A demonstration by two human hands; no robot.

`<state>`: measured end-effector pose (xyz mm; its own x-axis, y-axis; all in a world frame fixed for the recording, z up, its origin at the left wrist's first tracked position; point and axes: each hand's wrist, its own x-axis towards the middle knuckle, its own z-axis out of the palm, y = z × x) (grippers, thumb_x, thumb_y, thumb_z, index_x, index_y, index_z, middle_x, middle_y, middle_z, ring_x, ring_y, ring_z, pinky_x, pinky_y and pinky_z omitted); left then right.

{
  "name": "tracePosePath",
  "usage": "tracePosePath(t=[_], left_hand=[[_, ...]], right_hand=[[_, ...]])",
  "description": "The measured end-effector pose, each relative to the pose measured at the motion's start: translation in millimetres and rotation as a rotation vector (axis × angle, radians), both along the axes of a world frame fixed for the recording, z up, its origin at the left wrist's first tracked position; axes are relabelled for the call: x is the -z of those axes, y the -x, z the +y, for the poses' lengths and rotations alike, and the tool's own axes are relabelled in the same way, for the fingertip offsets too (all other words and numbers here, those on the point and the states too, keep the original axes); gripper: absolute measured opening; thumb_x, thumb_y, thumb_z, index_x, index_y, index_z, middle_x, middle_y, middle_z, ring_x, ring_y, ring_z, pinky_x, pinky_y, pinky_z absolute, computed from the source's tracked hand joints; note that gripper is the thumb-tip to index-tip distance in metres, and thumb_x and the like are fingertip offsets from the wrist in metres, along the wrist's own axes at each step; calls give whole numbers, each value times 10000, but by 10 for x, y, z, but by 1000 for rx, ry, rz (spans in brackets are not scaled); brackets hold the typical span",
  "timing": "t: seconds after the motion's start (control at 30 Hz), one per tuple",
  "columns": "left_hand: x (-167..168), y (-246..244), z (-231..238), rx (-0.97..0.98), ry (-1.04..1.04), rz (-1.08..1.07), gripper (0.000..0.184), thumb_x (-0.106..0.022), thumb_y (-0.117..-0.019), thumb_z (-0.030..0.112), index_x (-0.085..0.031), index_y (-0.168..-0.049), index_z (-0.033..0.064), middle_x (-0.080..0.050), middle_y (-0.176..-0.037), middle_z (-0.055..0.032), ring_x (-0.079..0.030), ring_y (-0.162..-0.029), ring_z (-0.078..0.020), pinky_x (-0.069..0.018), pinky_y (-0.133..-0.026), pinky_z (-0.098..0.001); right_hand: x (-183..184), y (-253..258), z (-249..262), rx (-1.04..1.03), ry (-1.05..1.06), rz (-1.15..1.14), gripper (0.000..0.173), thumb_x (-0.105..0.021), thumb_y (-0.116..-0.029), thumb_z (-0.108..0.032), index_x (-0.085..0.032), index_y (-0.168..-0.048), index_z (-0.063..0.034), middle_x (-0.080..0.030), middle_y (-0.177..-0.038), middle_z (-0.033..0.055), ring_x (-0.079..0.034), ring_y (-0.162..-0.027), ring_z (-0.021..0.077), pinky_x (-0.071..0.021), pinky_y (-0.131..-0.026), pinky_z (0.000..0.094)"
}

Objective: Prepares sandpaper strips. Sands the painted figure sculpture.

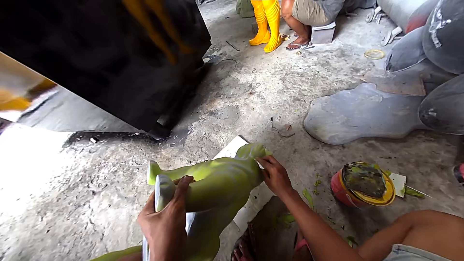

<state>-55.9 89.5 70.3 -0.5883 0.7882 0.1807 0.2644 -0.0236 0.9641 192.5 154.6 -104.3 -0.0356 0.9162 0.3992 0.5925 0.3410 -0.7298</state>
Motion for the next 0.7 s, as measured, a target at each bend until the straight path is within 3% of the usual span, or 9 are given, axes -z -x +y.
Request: tracePosePath(t=[0.13, 0.23, 0.33, 0.5, 0.7], left_hand=[[-6, -11, 6, -3, 1, -8, 287, -835, -848, 185, -714, -1044, 14, -774, -922, -113, -763, -851, -249, -648, -763, -414], [0, 23, 38, -6, 11, -29, 280, -829, -856, 177, -714, -1054, 16, -776, -936, -117, -765, -853, -258, -648, -766, -422], [-9, 49, 85, -18, 23, -47, 292, -830, -858, 173, -702, -1064, 11, -776, -935, -118, -765, -855, -259, -648, -760, -426], [-2, 62, 88, -18, 20, -36, 306, -836, -856, 191, -709, -1070, 12, -775, -936, -120, -764, -848, -263, -648, -756, -429], [-5, 36, 63, -14, 11, -37, 309, -846, -846, 178, -714, -1065, 5, -775, -929, -124, -766, -837, -263, -655, -748, -428]], right_hand=[[118, 76, -139, 50, -51, -193, 403, -665, -944, -122, -704, -1329, -233, -706, -1239, 1, -698, -1078, 150, -613, -871, 361], [257, 32, -227, 66, -68, -326, 314, -596, -996, -153, -735, -1268, -226, -712, -1247, -23, -692, -1102, 137, -596, -910, 327], [338, -113, -272, 32, -53, -409, 322, -585, -991, -163, -735, -1266, -239, -720, -1197, 16, -694, -1099, 171, -599, -909, 347], [171, -261, -157, 13, -32, -228, 431, -642, -950, -153, -684, -1360, -280, -692, -1225, 29, -698, -1044, 165, -618, -822, 373], [-60, -74, 124, -9, 36, -153, 464, -676, -939, -107, -674, -1373, -272, -659, -1256, 50, -676, -1071, 190, -607, -865, 393]])
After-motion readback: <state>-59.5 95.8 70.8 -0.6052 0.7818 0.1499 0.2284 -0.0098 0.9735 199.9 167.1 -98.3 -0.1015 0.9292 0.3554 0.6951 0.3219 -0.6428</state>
